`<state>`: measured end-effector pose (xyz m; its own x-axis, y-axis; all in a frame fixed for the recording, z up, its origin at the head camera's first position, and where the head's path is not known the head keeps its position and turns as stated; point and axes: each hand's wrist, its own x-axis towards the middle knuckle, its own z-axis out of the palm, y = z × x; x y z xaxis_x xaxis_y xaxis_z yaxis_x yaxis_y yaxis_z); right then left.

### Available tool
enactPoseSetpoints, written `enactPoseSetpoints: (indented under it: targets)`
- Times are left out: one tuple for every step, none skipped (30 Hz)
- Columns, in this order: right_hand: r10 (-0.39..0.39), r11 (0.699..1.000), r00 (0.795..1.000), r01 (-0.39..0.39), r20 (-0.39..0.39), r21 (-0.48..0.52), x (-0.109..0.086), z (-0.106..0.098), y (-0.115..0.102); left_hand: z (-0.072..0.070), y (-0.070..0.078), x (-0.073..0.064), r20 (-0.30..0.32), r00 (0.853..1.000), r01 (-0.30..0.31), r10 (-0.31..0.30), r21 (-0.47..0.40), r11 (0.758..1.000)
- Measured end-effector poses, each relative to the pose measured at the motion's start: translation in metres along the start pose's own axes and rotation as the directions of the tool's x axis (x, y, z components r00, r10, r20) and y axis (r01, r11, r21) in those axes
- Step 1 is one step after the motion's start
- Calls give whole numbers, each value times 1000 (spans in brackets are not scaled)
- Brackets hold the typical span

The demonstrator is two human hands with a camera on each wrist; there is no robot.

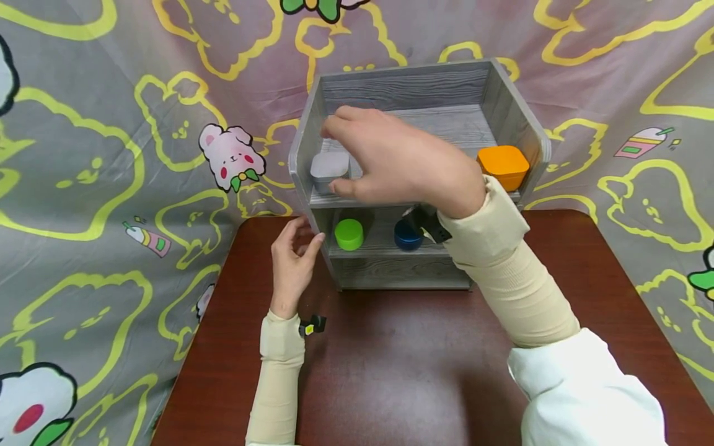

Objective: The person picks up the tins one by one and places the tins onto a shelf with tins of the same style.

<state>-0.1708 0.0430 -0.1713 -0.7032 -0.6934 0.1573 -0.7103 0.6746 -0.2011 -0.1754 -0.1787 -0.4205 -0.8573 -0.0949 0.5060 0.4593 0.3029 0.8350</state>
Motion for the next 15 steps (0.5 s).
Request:
enactPoseSetpoints:
  targets:
    - [-3, 1000, 1000, 3, -6, -1, -4, 0, -1, 0, 0, 0, 1, 1000, 1, -1, 0, 1000]
    - [-8, 1000, 1000, 8, -15, -1, -8, 0, -2, 0, 0, 0, 3, 1000, 4, -4, -1, 1000]
    - [-14, 1000, 1000, 14, -25, 1, -11, 1, -2, 1, 0, 0, 4, 1000, 5, -5, 0, 1000]
    - [-19, 1000, 999, 20, -34, 6, -15, 2, -3, 1, 0, -1, 5, 1000, 7, -7, 0, 1000]
    - [-26, 1000, 999, 27, -44, 11, -19, 4, -4, 1, -1, -1, 6, 1000, 10, -10, 2, 1000]
    - [-33, 999, 998, 34, -53, 12, -23, 6, -4, 1, 0, -1, 6, 1000, 13, -13, 5, 1000]
    - [-47, 999, 997, 48, -64, 16, -26, 9, -5, 1, 0, -2, 4, 1000, 17, -17, 8, 1000]
    - [-65, 997, 995, 67, -74, 24, -29, 12, -5, 1, 0, -2, 1, 1000, 20, -20, 12, 1000]
    - [-87, 996, 992, 90, -86, 28, -32, 16, -5, 1, 0, -2, -2, 1000, 22, -22, 16, 1000]
    - [-112, 993, 989, 115, -98, 31, -35, 20, -5, 1, 1, -3, -5, 1000, 26, -26, 20, 999]
    - [-140, 989, 984, 145, -112, 34, -38, 25, -6, 1, 2, -3, -7, 1000, 29, -29, 23, 999]
    - [-169, 984, 978, 175, -125, 35, -41, 29, -6, 2, 4, -3, -8, 999, 31, -31, 27, 999]
    - [-201, 977, 969, 209, -141, 39, -44, 34, -6, 2, 5, -3, -9, 999, 35, -35, 30, 999]
    - [-227, 971, 962, 236, -155, 42, -46, 39, -5, 3, 7, -3, -8, 999, 38, -38, 30, 999]
    - [-249, 965, 954, 260, -168, 44, -49, 43, -5, 3, 9, -3, -6, 999, 42, -42, 31, 999]
